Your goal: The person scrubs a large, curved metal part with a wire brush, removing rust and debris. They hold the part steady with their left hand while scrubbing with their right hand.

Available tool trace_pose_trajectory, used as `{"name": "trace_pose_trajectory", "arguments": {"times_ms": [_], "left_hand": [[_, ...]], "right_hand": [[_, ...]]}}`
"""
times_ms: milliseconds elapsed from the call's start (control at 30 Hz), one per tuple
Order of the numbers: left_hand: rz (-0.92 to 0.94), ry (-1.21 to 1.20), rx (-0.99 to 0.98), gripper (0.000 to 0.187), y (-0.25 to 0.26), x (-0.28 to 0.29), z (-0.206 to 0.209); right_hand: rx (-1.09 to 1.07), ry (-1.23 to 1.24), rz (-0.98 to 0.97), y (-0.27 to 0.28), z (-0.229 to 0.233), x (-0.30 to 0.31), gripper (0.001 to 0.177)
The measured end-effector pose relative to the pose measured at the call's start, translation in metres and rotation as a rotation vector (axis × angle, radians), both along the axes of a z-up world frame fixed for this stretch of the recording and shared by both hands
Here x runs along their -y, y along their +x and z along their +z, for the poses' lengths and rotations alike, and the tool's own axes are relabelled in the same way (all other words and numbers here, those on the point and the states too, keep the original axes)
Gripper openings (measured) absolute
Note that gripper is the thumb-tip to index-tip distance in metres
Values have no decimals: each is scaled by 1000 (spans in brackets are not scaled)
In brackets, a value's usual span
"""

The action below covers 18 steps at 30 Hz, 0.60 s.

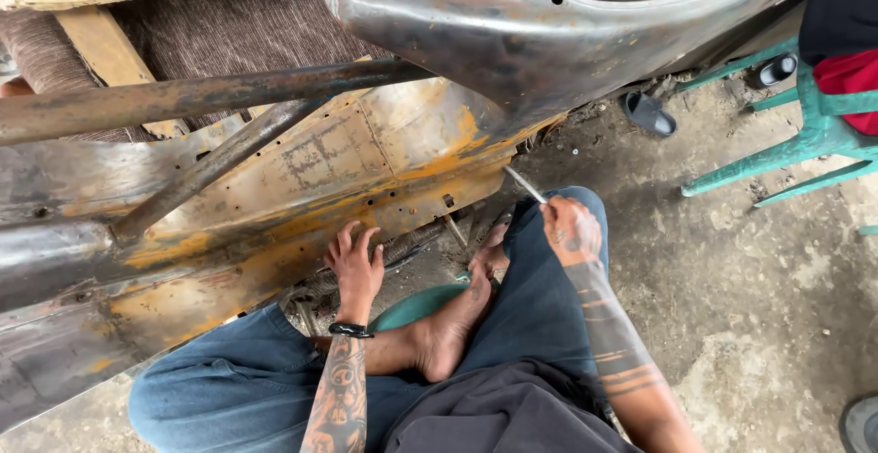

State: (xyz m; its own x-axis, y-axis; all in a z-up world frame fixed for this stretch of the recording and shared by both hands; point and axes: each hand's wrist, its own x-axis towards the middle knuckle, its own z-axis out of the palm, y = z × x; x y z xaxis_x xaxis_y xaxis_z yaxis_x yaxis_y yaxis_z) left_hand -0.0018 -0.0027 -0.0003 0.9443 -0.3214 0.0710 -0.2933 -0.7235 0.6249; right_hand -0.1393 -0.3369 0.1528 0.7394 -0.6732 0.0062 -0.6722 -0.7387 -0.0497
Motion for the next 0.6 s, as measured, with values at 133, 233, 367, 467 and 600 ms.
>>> {"name": "trace_pose_trajectory", "arguments": {"times_ms": [133, 233, 367, 467, 600], "left_hand": [[-2, -2, 6, 32, 1, 0, -1], [-2, 1, 19, 33, 2, 0, 1], [-7, 8, -20, 32, 0, 0, 5], [-14, -5, 15, 34, 2, 0, 4], [-35, -55, 2, 28, -2, -5, 30]], "right_hand": [[-63, -66, 62, -3, 26, -6, 14], [-47, -77, -61, -15, 14, 18, 24], [9, 30, 130, -1, -4, -18, 17], [40, 173, 235, 14, -10, -29, 16], [125, 419, 268, 26, -2, -19, 16]]}}
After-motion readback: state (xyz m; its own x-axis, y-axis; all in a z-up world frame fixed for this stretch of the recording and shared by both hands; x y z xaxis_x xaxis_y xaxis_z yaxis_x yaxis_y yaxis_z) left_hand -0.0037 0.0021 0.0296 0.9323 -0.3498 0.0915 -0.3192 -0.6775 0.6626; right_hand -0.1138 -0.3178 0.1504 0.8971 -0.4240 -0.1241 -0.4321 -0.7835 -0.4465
